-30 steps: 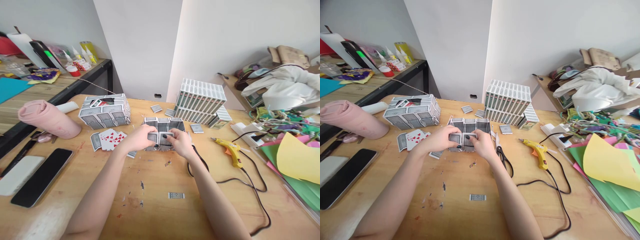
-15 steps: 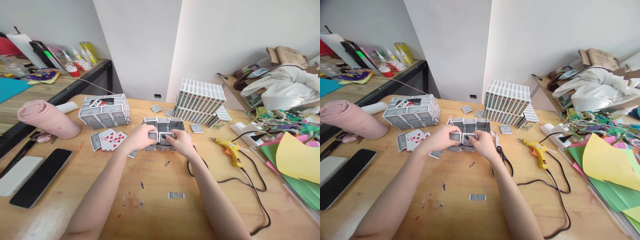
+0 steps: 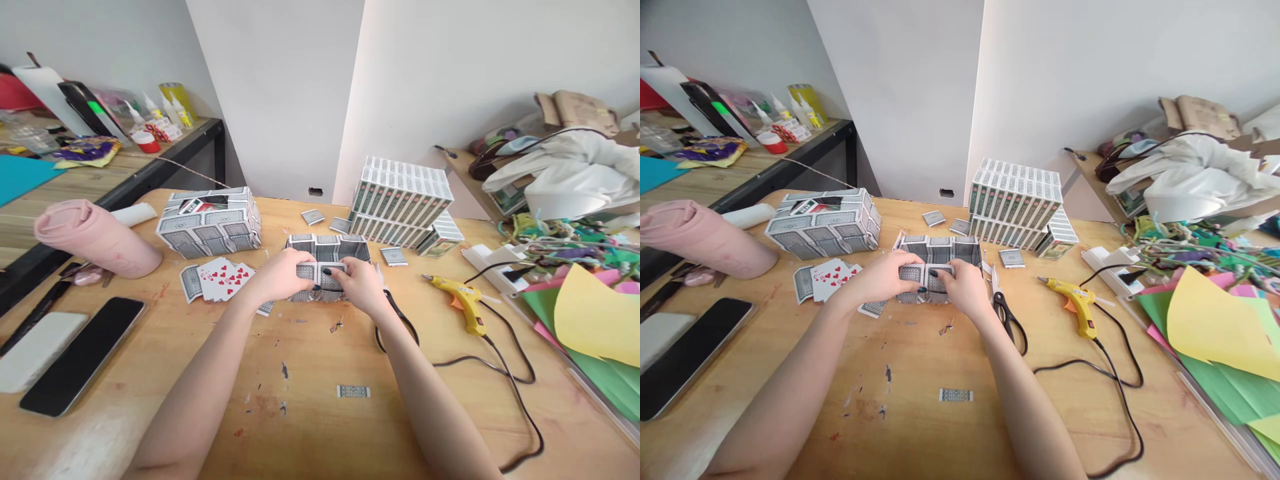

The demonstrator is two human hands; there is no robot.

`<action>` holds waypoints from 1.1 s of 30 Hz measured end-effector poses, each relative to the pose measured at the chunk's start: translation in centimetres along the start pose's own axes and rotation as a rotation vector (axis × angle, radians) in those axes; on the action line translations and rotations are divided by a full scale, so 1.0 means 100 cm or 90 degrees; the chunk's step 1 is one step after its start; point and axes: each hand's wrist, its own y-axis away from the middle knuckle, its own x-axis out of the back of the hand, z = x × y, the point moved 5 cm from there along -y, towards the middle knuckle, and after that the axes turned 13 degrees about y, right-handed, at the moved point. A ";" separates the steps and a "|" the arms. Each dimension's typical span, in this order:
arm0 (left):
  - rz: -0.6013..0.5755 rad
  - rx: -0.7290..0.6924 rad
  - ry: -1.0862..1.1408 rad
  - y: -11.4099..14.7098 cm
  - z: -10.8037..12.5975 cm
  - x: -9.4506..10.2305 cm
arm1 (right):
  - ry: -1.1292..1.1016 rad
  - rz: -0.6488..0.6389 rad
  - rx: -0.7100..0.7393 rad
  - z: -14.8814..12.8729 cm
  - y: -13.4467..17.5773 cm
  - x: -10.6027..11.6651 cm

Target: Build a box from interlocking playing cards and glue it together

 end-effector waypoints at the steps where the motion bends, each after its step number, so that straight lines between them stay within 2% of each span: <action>1: -0.001 -0.001 -0.003 0.000 -0.001 0.000 | 0.001 -0.001 -0.003 0.000 0.000 -0.001; 12: 0.020 0.014 -0.031 -0.003 -0.010 -0.005 | 0.031 0.008 -0.015 -0.001 -0.002 -0.005; 33: -0.046 0.014 -0.007 -0.002 -0.017 -0.008 | 0.090 0.000 -0.043 -0.004 -0.003 -0.005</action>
